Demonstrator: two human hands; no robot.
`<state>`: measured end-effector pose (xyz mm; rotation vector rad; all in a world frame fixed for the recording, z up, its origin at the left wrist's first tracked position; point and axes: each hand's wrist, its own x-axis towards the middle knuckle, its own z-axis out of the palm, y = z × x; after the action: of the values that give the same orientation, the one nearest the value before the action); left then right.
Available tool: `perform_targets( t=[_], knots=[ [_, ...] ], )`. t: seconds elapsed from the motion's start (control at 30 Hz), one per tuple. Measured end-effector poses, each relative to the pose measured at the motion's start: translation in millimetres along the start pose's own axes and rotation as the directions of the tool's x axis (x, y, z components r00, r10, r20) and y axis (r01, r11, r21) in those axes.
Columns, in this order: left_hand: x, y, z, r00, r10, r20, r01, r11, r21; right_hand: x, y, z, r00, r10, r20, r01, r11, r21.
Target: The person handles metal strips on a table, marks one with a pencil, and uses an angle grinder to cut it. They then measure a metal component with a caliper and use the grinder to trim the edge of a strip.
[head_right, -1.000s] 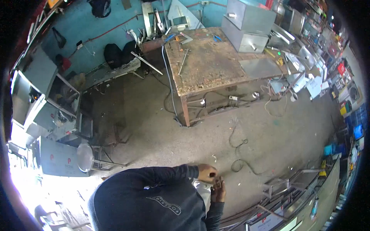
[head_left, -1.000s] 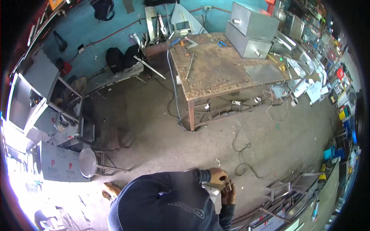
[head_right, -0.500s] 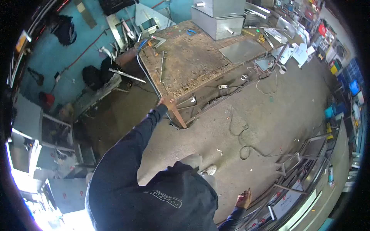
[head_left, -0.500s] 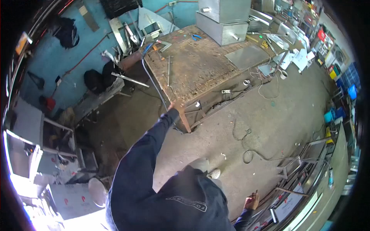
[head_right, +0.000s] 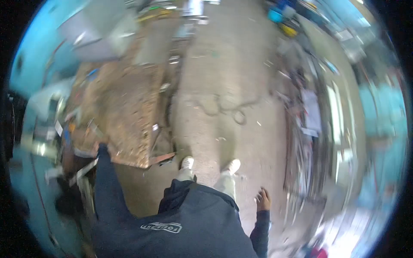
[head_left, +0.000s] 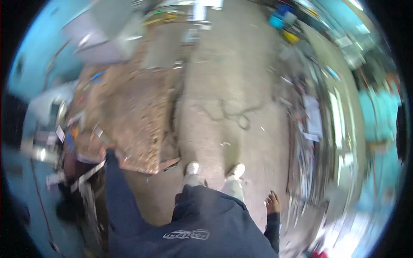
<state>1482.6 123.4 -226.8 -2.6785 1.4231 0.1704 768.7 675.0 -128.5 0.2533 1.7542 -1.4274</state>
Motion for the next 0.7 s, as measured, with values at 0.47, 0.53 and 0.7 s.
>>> perform_targets(
  t=[0.47, 0.53, 0.7],
  knots=[
    [11.8, 80.2, -5.0, 0.953, 0.229, -0.201, -0.302, 0.794, -0.528, -87.3, 88.8, 15.0, 0.987, -0.086, -0.137, 0.116, 0.966, 0.230],
    [-40.2, 120.1, 30.2, 0.895, 0.271, -0.354, -0.446, 0.536, -0.717, -83.6, 89.5, 13.5, 0.983, -0.107, -0.147, 0.141, 0.959, 0.246],
    [-328.7, 301.6, -105.1, 0.275, 0.956, -0.105, -0.061, -0.091, -0.994, -72.5, 79.1, -9.3, 0.963, -0.232, -0.138, 0.256, 0.946, 0.200]
  ],
)
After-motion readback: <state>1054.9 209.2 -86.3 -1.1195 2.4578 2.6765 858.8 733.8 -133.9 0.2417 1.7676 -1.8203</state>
